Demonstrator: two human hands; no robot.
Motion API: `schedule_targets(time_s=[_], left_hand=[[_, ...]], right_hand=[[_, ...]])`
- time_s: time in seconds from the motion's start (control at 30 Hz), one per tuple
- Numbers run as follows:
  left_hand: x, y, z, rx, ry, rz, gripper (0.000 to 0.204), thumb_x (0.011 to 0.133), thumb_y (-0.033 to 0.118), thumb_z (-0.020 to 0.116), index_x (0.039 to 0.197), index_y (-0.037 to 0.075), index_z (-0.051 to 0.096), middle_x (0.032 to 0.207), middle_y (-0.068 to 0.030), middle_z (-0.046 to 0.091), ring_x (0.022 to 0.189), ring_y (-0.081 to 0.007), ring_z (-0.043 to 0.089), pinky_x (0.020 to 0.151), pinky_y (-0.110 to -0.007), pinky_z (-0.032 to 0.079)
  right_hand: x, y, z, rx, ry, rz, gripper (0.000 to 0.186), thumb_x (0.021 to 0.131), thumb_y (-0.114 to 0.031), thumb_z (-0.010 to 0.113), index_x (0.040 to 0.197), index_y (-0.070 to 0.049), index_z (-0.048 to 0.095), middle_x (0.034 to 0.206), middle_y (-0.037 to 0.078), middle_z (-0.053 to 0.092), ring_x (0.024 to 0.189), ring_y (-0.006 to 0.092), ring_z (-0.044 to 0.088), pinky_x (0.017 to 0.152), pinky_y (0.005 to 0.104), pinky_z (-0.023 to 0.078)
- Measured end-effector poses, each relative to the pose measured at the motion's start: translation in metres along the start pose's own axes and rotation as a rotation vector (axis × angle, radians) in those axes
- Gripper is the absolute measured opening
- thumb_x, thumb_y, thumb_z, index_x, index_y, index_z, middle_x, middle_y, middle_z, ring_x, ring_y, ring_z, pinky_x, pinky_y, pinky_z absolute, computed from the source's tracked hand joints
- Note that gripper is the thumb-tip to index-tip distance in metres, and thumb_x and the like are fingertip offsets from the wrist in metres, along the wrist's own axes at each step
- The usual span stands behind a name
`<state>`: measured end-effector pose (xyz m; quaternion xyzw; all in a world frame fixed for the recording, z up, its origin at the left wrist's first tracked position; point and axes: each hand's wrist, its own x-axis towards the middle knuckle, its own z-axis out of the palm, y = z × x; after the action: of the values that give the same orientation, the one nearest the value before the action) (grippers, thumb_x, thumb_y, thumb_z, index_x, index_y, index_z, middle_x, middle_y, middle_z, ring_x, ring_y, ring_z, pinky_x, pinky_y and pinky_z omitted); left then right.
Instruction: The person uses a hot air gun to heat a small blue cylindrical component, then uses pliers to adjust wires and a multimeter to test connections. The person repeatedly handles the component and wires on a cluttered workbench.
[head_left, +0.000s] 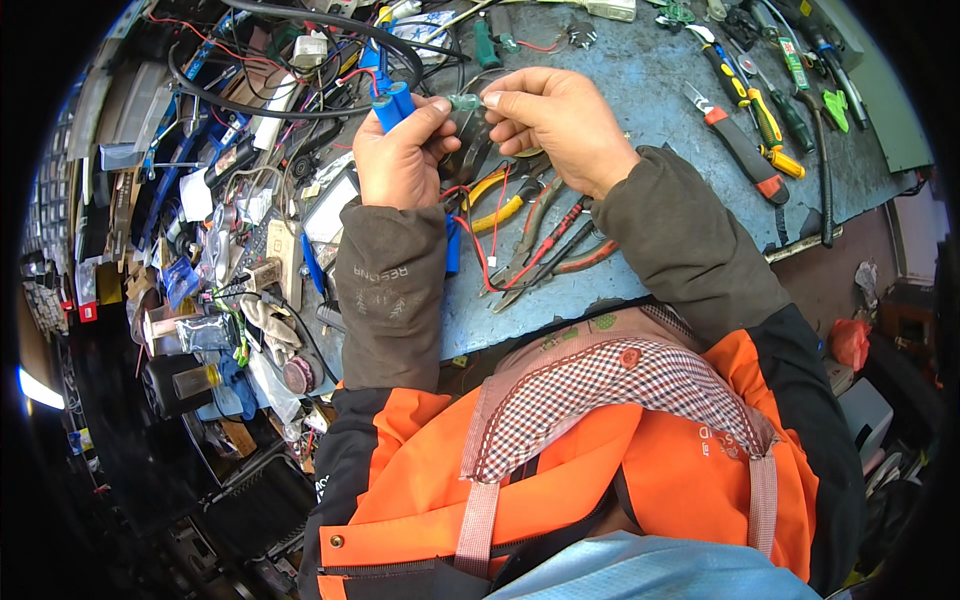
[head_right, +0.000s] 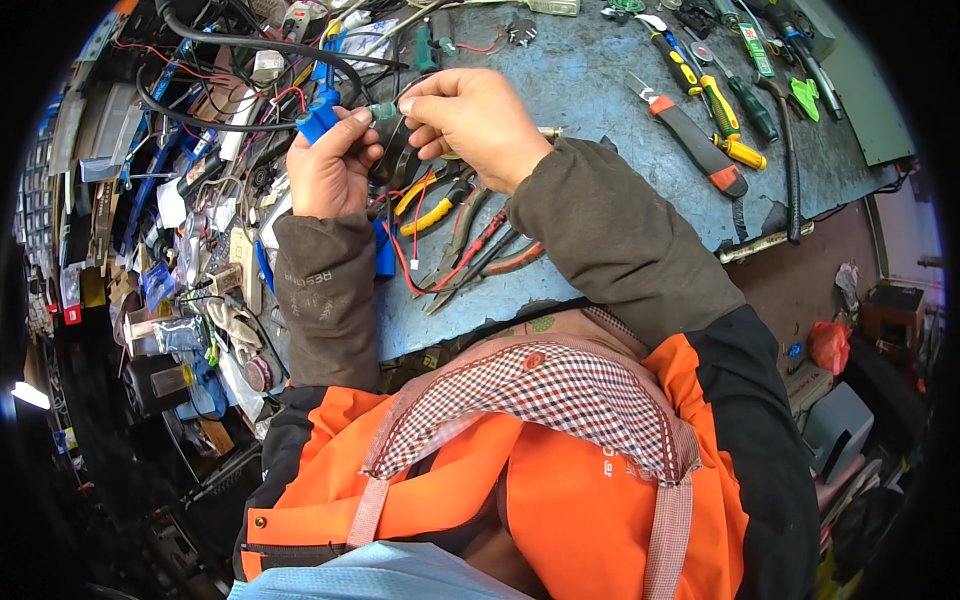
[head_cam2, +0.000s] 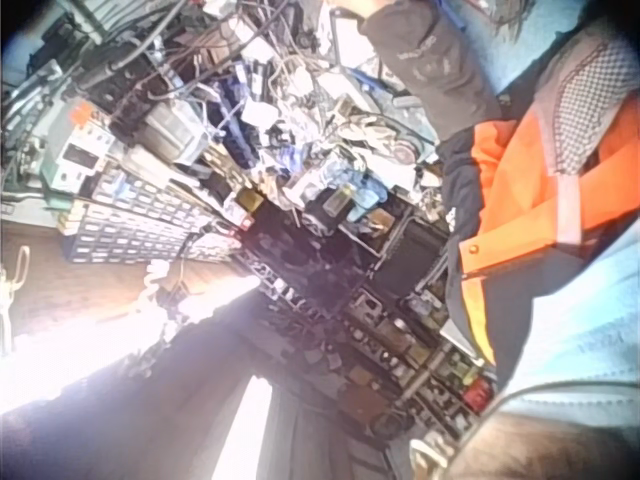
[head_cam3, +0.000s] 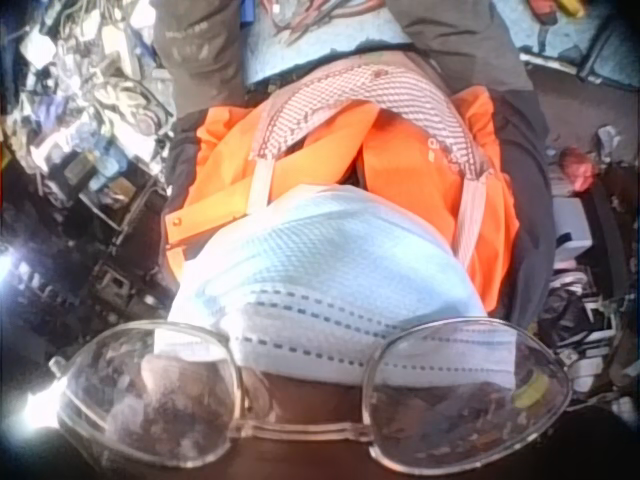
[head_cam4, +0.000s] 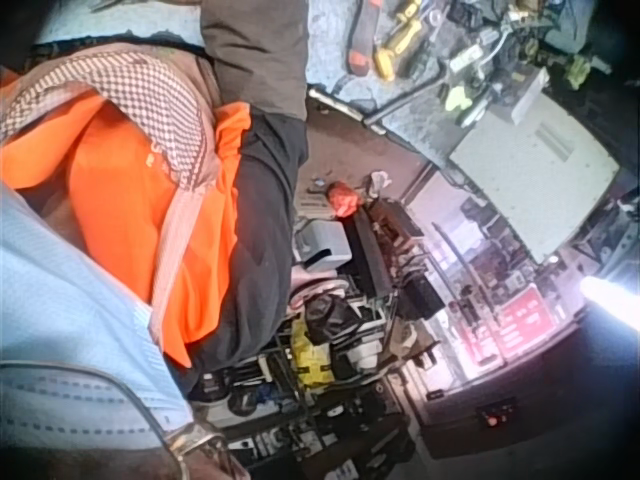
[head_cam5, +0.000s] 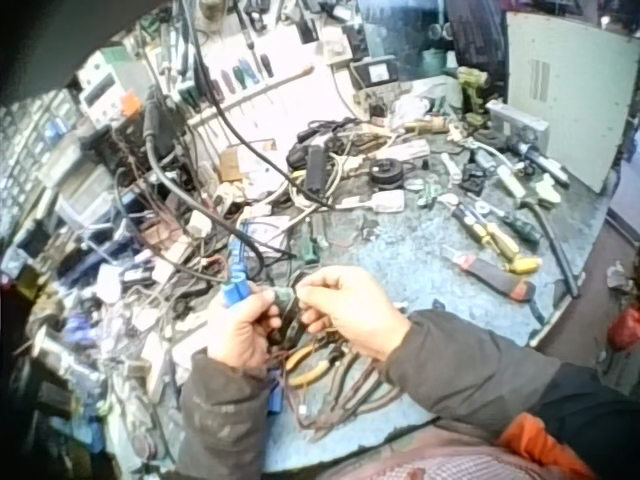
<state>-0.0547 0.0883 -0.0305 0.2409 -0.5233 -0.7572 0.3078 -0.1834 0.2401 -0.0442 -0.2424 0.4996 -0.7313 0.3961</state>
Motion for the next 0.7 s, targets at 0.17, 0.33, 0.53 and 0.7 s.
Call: schedule_targets(time_s=[0.17,0.33,0.53,0.7], left_hand=[[-0.002,-0.002,0.003,0.019,-0.012,0.019,0.013,0.090,-0.002,0.079,0.097,0.003,0.070,0.092,-0.0100,0.075,0.074,-0.0171,0.072,0.061,-0.030,0.062],[-0.002,-0.003,0.003,0.023,-0.056,0.009,0.016,0.091,0.000,0.081,0.102,0.002,0.070,0.092,-0.0095,0.075,0.076,-0.0182,0.074,0.063,-0.031,0.062],[-0.003,-0.002,-0.001,0.010,-0.059,-0.028,0.016,0.091,0.000,0.080,0.102,0.003,0.069,0.099,-0.0137,0.077,0.078,-0.0196,0.074,0.063,-0.032,0.062],[0.003,-0.004,-0.007,-0.015,-0.061,-0.030,0.016,0.092,-0.001,0.079,0.104,0.003,0.069,0.102,-0.0148,0.078,0.078,-0.0196,0.074,0.064,-0.031,0.062]], right_hand=[[-0.002,-0.002,0.000,-0.002,-0.013,-0.007,0.022,0.103,-0.022,0.074,0.112,-0.002,0.074,0.095,0.006,0.073,0.080,0.0133,0.071,0.071,0.0278,0.059],[0.000,0.001,0.000,-0.058,0.007,0.001,0.015,0.103,-0.019,0.071,0.104,-0.004,0.072,0.089,0.004,0.071,0.074,0.0103,0.068,0.064,0.0253,0.055],[0.001,0.000,0.000,0.063,0.066,-0.021,0.017,0.102,-0.016,0.068,0.102,0.001,0.070,0.085,0.004,0.068,0.068,0.0110,0.064,0.058,0.0270,0.053],[0.004,-0.009,-0.005,0.078,0.156,-0.111,0.015,0.101,-0.016,0.069,0.101,-0.001,0.069,0.085,0.004,0.067,0.068,0.0118,0.065,0.058,0.0280,0.053]])
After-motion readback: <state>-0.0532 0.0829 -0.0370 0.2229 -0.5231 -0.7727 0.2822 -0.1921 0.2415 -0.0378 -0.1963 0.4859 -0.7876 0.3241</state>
